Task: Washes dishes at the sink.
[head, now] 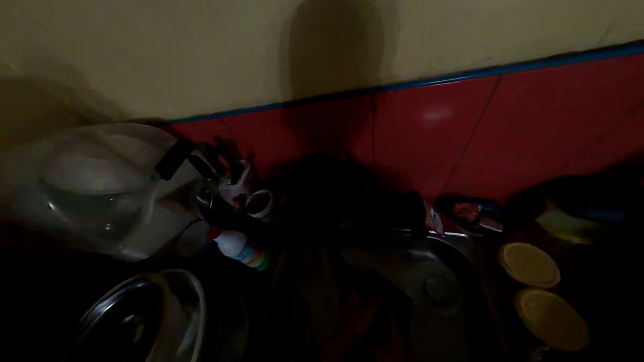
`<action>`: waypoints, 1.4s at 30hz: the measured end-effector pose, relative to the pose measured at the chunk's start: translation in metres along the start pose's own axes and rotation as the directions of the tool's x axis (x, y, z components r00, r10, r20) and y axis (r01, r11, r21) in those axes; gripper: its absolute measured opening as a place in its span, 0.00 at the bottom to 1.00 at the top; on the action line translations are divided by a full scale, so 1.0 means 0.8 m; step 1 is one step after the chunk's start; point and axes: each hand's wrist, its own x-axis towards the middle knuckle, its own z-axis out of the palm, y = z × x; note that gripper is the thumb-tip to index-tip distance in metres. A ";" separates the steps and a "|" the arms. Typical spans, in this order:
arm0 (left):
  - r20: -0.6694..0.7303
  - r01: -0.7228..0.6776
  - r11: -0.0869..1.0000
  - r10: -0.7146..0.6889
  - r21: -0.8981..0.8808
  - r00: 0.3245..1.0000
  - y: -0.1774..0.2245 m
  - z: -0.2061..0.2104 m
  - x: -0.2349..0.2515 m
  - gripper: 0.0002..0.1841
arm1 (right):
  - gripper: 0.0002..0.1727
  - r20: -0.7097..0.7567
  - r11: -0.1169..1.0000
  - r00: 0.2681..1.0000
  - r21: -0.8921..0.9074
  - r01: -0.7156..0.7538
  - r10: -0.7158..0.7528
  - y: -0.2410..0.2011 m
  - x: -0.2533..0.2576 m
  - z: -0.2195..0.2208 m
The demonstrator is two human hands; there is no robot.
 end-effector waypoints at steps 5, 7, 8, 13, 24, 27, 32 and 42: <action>-0.025 -0.078 0.997 0.079 0.014 0.997 -0.017 0.008 0.028 0.31 | 0.48 0.009 0.999 0.999 -0.016 0.047 -0.047 0.008 -0.010 0.003; 0.022 -0.013 1.000 0.013 0.008 1.000 0.011 -0.003 0.016 0.27 | 0.46 0.017 0.998 0.998 -0.021 0.066 -0.066 0.003 -0.012 0.007; 0.007 0.100 0.995 -0.100 0.012 0.995 0.043 -0.002 -0.003 0.25 | 0.45 0.009 0.997 0.997 -0.015 0.081 -0.081 0.007 -0.011 0.008; 0.209 -0.023 0.997 0.037 -0.067 0.977 -0.045 -0.022 0.037 0.28 | 0.45 -0.058 0.999 0.998 -0.031 0.008 -0.010 0.045 -0.010 0.010; 0.098 0.144 0.986 -0.152 0.083 0.983 -0.010 -0.041 0.033 0.25 | 0.46 -0.027 0.997 0.999 -0.066 0.030 -0.032 0.070 -0.006 0.034; 0.117 0.255 0.939 -0.286 0.230 0.951 0.092 -0.021 -0.020 0.25 | 0.43 -0.057 0.988 0.998 -0.151 0.032 -0.041 0.068 -0.004 0.036; 0.178 0.286 0.951 -0.303 0.115 0.936 0.094 -0.020 -0.015 0.28 | 0.44 -0.038 0.992 0.998 -0.120 0.035 -0.040 0.065 -0.004 0.030; 0.001 0.282 0.956 -0.283 0.086 0.959 -0.015 -0.023 0.037 0.23 | 0.44 -0.003 0.992 1.000 -0.126 0.022 -0.023 0.062 -0.006 0.030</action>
